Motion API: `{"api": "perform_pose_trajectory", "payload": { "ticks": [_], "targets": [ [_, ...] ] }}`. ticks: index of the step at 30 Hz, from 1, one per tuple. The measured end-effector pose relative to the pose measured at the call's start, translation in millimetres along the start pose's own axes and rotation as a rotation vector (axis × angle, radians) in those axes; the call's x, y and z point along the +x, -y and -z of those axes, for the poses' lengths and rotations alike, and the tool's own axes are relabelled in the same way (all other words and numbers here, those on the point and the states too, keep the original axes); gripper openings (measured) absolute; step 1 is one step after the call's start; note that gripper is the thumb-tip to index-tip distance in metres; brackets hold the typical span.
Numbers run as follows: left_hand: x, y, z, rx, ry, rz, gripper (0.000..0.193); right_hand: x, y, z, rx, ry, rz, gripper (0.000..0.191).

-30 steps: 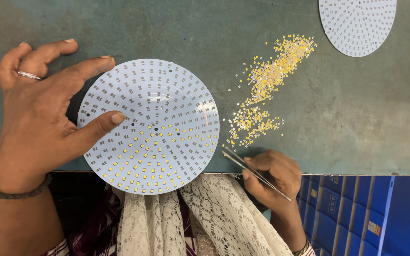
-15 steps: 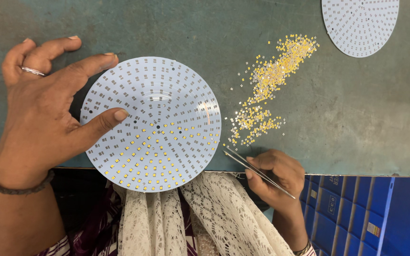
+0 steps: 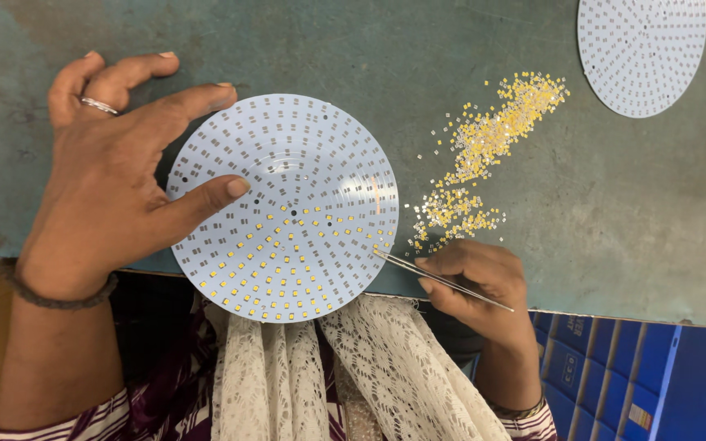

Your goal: The person holds a round LED circuit board steady with one hand and uses tweezers to pick small yellow LED components one at a time from a pile on the workbench, placing each into its marked position on the board. A second empty board waits nearby as the board gradually fills with components.

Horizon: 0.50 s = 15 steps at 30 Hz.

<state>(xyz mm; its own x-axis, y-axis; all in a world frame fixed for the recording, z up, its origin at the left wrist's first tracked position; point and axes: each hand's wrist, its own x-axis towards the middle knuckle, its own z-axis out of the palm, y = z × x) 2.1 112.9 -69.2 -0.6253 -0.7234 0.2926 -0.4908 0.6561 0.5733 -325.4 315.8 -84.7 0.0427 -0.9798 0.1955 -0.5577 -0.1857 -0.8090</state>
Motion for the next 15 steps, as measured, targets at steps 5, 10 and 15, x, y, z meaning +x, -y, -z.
{"api": "perform_pose_trajectory", "payload": {
  "ticks": [5, 10, 15],
  "targets": [
    [1.7, 1.3, 0.1, -0.007, 0.0, -0.002, 0.065, 7.3, 0.7, -2.2, -0.021, 0.01, 0.006, 0.014],
    [1.8, 1.0, 0.1, -0.009, -0.004, 0.001, 0.065, 8.3, 1.8, -7.5, -0.031, -0.002, -0.013, 0.015],
    [1.2, 1.3, 0.0, -0.014, -0.005, 0.003, 0.065, 12.4, 3.9, -7.9, -0.037, 0.03, 0.036, 0.017]
  ]
}}
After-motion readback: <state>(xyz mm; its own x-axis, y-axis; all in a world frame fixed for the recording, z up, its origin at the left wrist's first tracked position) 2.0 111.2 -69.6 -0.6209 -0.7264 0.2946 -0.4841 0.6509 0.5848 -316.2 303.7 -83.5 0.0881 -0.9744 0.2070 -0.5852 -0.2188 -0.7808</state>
